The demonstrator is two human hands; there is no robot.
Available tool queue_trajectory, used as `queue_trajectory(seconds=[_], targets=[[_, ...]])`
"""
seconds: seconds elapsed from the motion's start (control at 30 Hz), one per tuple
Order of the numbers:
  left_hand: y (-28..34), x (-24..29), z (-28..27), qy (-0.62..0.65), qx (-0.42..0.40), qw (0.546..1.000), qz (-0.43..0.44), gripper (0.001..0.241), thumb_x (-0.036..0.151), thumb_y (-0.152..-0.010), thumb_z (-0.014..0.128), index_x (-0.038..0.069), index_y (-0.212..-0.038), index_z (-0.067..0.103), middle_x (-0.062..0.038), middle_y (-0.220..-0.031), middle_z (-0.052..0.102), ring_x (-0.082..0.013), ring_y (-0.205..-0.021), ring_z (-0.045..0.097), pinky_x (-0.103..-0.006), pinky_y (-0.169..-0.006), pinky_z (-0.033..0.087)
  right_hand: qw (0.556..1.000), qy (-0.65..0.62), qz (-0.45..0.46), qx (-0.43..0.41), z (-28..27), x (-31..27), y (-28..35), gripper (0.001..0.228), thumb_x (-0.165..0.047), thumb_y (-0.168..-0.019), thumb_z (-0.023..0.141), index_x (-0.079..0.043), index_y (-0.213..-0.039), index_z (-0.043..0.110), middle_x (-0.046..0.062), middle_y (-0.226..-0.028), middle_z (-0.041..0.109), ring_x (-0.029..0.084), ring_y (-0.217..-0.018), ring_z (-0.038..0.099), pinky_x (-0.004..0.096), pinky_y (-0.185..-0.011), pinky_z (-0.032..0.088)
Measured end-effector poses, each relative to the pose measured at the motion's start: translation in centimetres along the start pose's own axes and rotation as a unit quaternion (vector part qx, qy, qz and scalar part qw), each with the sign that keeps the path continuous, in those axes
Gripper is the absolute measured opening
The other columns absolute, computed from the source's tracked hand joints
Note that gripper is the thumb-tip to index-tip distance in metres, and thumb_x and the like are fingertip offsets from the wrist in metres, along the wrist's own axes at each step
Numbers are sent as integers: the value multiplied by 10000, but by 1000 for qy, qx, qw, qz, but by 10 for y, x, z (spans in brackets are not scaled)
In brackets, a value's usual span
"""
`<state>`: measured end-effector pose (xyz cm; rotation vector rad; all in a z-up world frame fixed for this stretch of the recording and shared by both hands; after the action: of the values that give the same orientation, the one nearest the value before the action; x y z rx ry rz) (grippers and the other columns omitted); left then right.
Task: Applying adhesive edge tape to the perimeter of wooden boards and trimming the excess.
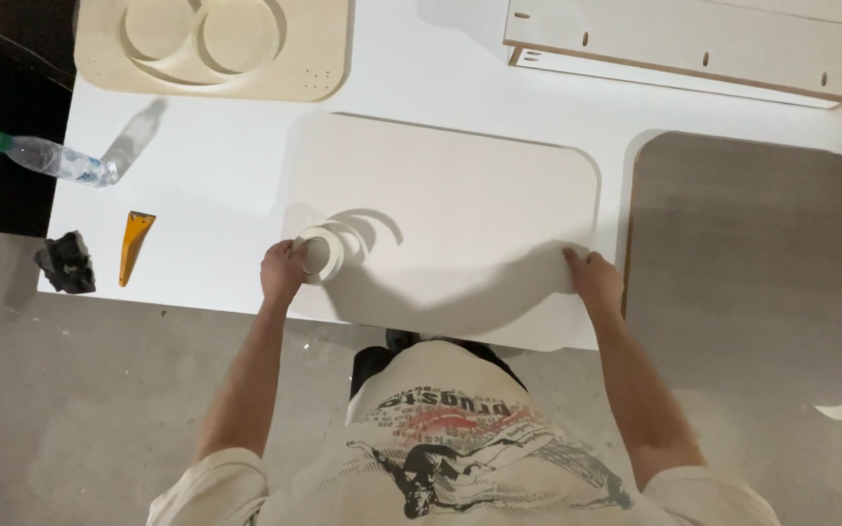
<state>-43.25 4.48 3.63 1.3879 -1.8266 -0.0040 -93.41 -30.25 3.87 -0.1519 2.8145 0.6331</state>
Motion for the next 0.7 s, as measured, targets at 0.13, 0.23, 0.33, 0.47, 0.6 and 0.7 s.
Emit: queue_trajectory(seconds=[0.13, 0.23, 0.33, 0.47, 0.6, 0.7], targets=[[-3, -4, 1, -33, 0, 999, 12, 485, 349, -1031, 617, 1, -1368, 638, -231, -1268, 659, -435, -1113, 682, -526, -909, 595, 1000, -15, -5, 7, 1, -2, 7, 847, -728, -1041, 462, 70, -1208, 692, 292, -1014, 734, 428, -975, 736, 520, -758, 611], [3, 0, -6, -26, 3, 1000, 12, 472, 355, -1026, 615, 20, -1357, 646, -212, -1246, 674, -422, -1092, 692, -524, -917, 599, 1000, -21, 2, 21, 8, 3, 2, 846, -745, -1035, 481, 53, -1207, 702, 274, -1022, 738, 405, -980, 738, 499, -752, 618], [-6, -2, -2, -27, 6, 1000, 16, 447, 344, -1040, 593, 33, -1357, 647, -203, -1235, 690, -400, -1065, 710, -516, -915, 599, 999, -25, -3, 36, 7, 0, -2, 819, -707, -1053, 494, 72, -1199, 700, 278, -1003, 734, 393, -968, 743, 472, -752, 626], [-22, -17, 3, -57, 5, 998, 31, 452, 374, -1029, 598, 52, -1339, 664, -194, -1239, 685, -411, -1095, 698, -519, -923, 592, 998, -14, -6, 59, 13, -4, -14, 798, -706, -1041, 512, 57, -1159, 712, 251, -949, 721, 385, -918, 746, 473, -710, 623], [-22, -16, 2, -92, -11, 995, 40, 474, 390, -1004, 610, 61, -1342, 667, -192, -1258, 683, -406, -1121, 693, -519, -953, 575, 995, 10, -7, 102, 25, 1, -27, 796, -716, -1023, 519, 51, -1116, 708, 239, -931, 699, 391, -903, 738, 490, -728, 603], [-24, -20, -2, -67, -21, 996, 58, 497, 409, -1000, 612, 61, -1352, 658, -211, -1273, 672, -432, -1151, 671, -536, -969, 563, 992, -15, -7, 129, 33, 4, -35, 772, -688, -1030, 542, 67, -1094, 690, 235, -929, 671, 400, -904, 728, 484, -728, 593]])
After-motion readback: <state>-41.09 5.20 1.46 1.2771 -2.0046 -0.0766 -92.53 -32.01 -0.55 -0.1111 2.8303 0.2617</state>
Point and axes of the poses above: each hand's wrist, its own y-axis away from the middle knuckle, its own z-axis out of the palm, x = y × z, the point moved 6 cm from there along -y, towards the middle knuckle
